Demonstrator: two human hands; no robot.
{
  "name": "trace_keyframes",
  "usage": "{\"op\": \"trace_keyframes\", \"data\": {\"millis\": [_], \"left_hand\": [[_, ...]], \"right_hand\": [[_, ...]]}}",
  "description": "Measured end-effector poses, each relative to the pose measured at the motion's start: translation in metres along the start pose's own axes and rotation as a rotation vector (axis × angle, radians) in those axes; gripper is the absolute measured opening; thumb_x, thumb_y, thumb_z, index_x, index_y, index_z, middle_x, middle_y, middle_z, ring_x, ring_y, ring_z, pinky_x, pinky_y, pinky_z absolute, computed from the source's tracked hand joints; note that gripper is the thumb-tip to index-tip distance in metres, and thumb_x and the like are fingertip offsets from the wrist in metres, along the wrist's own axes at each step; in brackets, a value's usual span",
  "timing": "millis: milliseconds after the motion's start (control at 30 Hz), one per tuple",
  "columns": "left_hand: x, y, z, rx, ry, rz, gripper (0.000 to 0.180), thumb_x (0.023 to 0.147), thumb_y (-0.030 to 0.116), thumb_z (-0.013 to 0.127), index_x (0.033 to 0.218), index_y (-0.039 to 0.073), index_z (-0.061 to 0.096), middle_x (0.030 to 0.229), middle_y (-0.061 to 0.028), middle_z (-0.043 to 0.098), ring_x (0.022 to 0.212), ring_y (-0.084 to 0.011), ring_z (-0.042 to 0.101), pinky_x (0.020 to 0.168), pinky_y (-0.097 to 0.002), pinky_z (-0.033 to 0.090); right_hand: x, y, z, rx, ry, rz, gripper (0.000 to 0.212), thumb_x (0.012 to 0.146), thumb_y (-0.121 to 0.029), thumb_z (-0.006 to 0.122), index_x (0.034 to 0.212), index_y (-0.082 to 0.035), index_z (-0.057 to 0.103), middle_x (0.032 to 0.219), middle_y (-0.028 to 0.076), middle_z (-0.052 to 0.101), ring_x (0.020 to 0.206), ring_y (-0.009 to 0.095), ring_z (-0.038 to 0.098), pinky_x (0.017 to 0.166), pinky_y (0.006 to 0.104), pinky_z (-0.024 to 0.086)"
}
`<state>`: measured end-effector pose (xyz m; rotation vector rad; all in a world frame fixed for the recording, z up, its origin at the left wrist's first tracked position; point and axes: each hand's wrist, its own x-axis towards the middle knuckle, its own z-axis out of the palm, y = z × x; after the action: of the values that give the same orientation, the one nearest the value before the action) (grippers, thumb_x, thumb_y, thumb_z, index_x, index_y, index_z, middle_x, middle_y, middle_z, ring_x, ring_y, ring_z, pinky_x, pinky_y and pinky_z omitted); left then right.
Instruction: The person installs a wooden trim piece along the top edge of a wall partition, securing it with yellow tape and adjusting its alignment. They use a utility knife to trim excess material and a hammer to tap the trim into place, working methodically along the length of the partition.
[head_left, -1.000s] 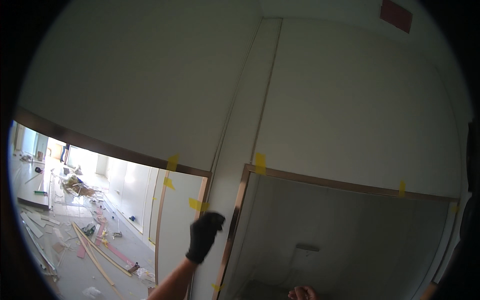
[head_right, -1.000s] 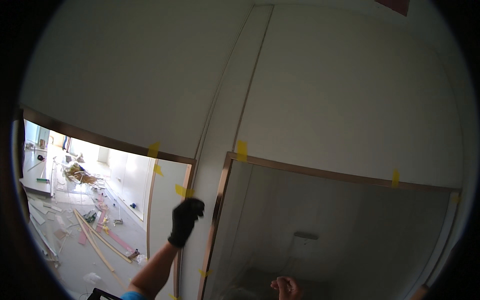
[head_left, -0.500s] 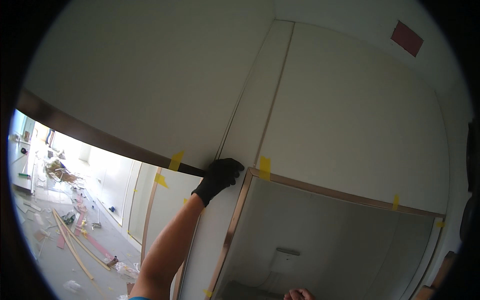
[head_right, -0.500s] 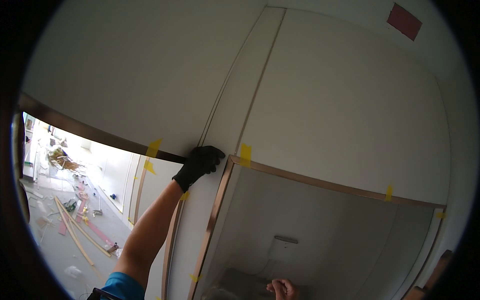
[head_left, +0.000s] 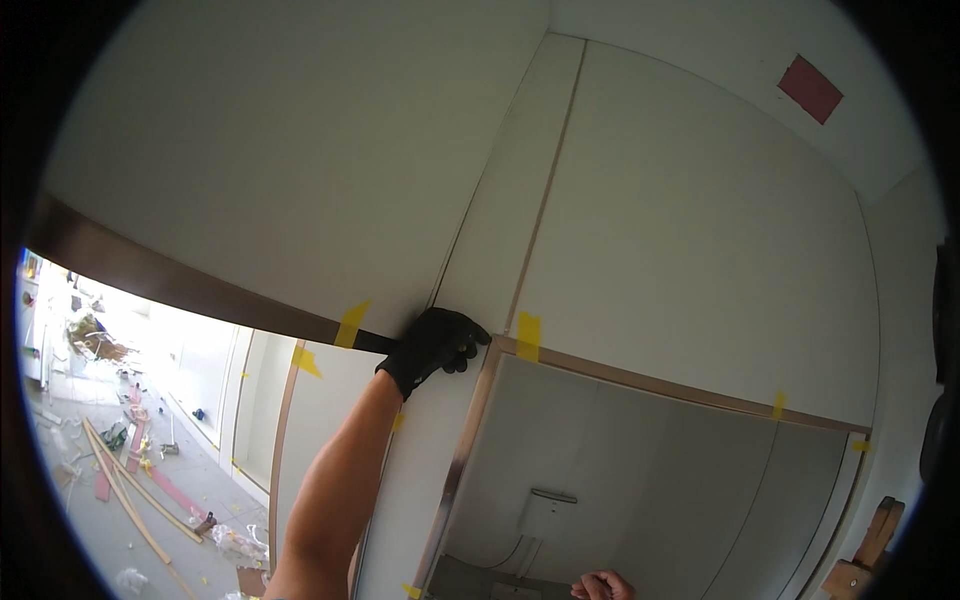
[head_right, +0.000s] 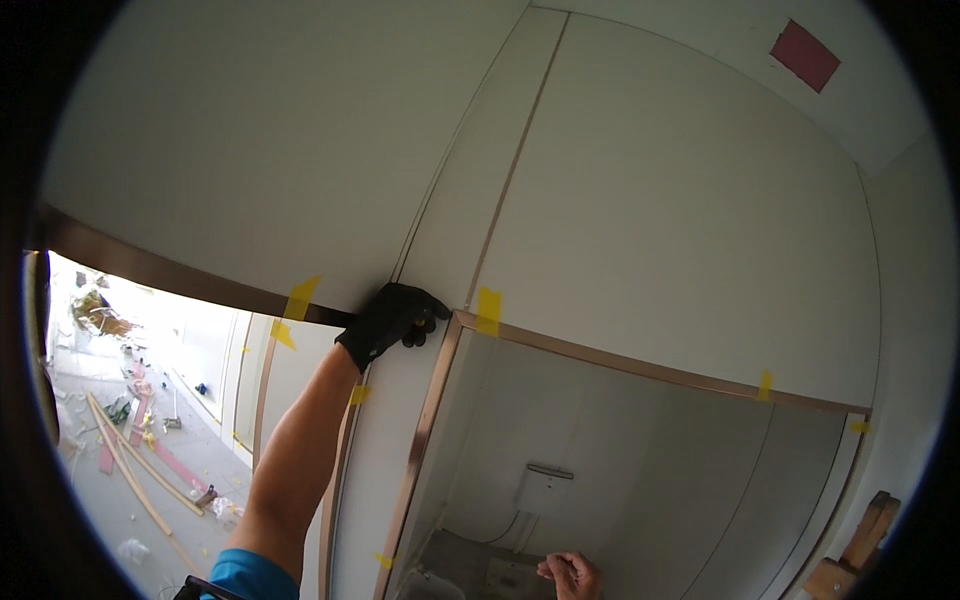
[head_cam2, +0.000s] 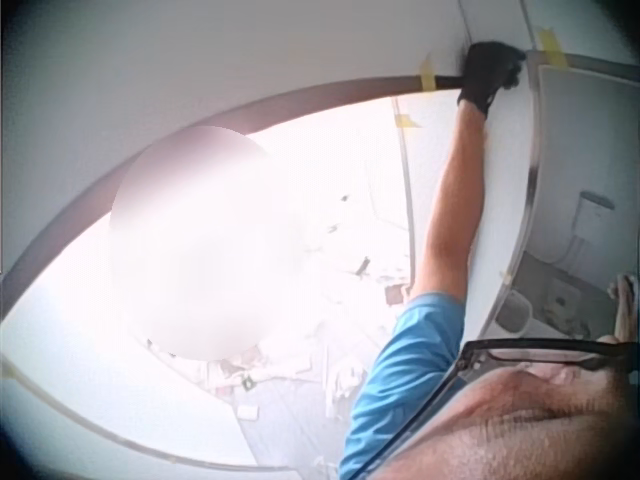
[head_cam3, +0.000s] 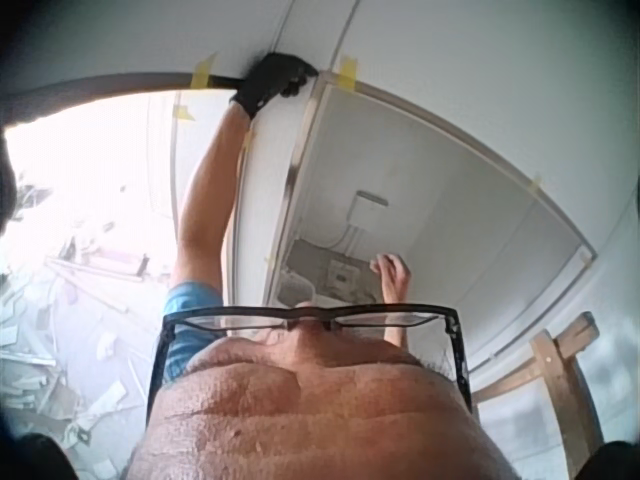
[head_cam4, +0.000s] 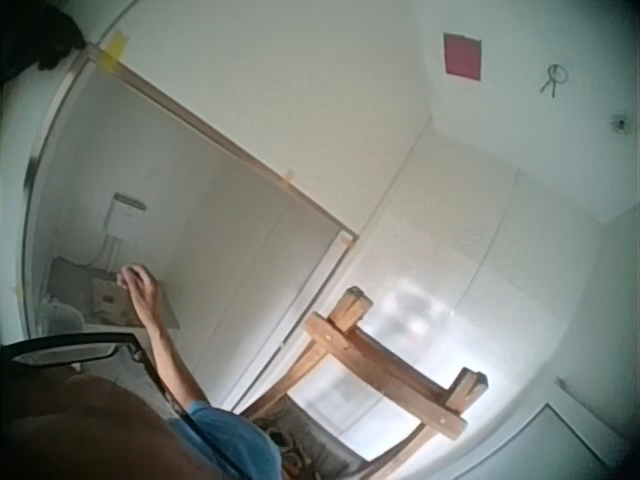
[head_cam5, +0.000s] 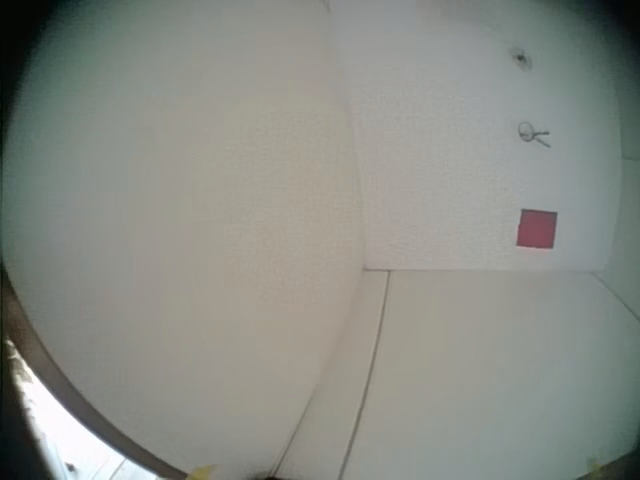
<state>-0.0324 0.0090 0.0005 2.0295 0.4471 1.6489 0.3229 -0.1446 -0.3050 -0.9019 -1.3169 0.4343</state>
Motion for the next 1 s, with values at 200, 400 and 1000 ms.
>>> {"op": "trace_keyframes", "data": {"millis": [200,400,1000], "left_hand": [[0.003,-0.001,0.0,0.031,-0.083,0.018,0.021,0.091,0.009,0.052,0.087,0.0,0.071,0.063,-0.0058,0.058,0.048,-0.0116,0.051,0.045,-0.0244,0.041],[-0.01,-0.008,-0.003,0.172,-0.052,0.044,0.022,0.095,0.009,0.05,0.084,0.003,0.068,0.066,-0.0024,0.059,0.055,-0.0074,0.053,0.049,-0.0226,0.042],[-0.303,-0.116,0.27,0.091,-0.733,-0.081,0.036,0.1,0.015,0.052,0.134,0.006,0.057,0.128,-0.0129,0.063,0.102,-0.0238,0.067,0.086,-0.037,0.054]], "right_hand": [[-0.002,0.001,-0.02,-0.017,0.033,-0.024,0.015,0.095,-0.012,0.067,0.098,0.002,0.065,0.081,0.007,0.07,0.073,0.014,0.068,0.069,0.0275,0.056],[-0.02,0.01,-0.037,-0.015,0.099,0.037,0.017,0.096,-0.015,0.067,0.102,0.001,0.065,0.082,0.006,0.069,0.076,0.013,0.067,0.07,0.0276,0.056],[-0.135,0.112,-0.026,-0.283,0.17,0.214,0.018,0.094,-0.018,0.069,0.105,-0.004,0.066,0.094,0.008,0.07,0.08,0.019,0.067,0.074,0.0326,0.055]]}}
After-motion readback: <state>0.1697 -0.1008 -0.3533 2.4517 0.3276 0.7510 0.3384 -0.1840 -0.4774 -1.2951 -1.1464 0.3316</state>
